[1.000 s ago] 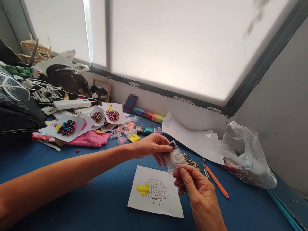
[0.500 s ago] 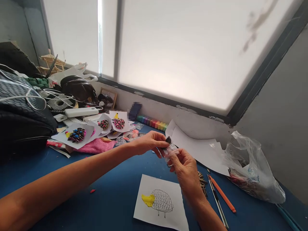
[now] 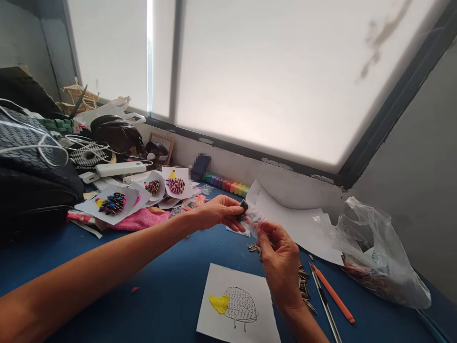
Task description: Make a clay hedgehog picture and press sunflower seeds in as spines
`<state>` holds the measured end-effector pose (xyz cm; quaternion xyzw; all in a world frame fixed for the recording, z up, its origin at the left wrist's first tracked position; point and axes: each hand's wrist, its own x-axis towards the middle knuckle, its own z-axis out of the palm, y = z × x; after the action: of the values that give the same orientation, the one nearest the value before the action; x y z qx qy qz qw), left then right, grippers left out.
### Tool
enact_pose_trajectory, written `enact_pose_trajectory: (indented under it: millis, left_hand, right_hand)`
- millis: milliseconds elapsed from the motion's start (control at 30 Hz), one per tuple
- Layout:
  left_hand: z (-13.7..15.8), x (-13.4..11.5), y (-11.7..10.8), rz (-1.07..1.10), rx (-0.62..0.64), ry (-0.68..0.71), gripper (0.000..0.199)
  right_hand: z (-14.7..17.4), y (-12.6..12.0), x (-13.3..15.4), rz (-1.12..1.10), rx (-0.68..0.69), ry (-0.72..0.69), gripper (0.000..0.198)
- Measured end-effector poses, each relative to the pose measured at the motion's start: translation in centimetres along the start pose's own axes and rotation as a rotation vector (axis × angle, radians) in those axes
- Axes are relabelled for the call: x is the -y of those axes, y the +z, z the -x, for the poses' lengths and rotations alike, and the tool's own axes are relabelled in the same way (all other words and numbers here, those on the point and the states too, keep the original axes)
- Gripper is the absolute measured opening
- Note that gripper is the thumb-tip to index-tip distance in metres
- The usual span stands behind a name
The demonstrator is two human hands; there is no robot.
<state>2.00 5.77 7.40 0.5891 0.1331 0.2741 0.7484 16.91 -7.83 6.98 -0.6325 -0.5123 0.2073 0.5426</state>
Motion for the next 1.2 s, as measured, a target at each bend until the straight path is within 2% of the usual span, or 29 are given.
enact_pose_trajectory:
  millis: [100, 267, 400, 633, 800, 967, 1200]
  left_hand:
    - [0.0, 0.1, -0.1, 0.014, 0.007, -0.006, 0.052]
    - [0.2, 0.1, 0.1, 0.014, 0.03, -0.018, 0.062]
    - [0.4, 0.0, 0.5, -0.006, 0.049, -0.028, 0.059]
    - [0.4, 0.1, 1.1, -0.086, 0.01, -0.042, 0.054]
    - [0.2, 0.6, 1.0, -0.105, -0.035, -0.037, 0.053]
    - [0.3, 0.6, 0.5, -0.073, 0.021, -0.055, 0.047]
    - [0.3, 0.7, 0.3, -0.049, 0.061, -0.039, 0.036]
  right_hand:
    - [-0.3, -0.1, -0.4, 0.013, 0.031, 0.055, 0.033]
    - [-1.2, -0.5, -1.1, 0.017, 0.105, 0.142, 0.036]
    - [-1.5, -0.7, -1.5, 0.007, 0.105, 0.183, 0.038]
    - [-1.2, -0.2, -1.2, -0.03, 0.204, 0.175, 0.039]
    - [-1.3, 0.0, -1.2, -0.025, 0.162, 0.165, 0.039]
    - [-1.5, -0.4, -1.5, -0.014, 0.153, 0.199, 0.039]
    - [-1.6, -0.8, -1.8, -0.018, 0.243, 0.258, 0.039]
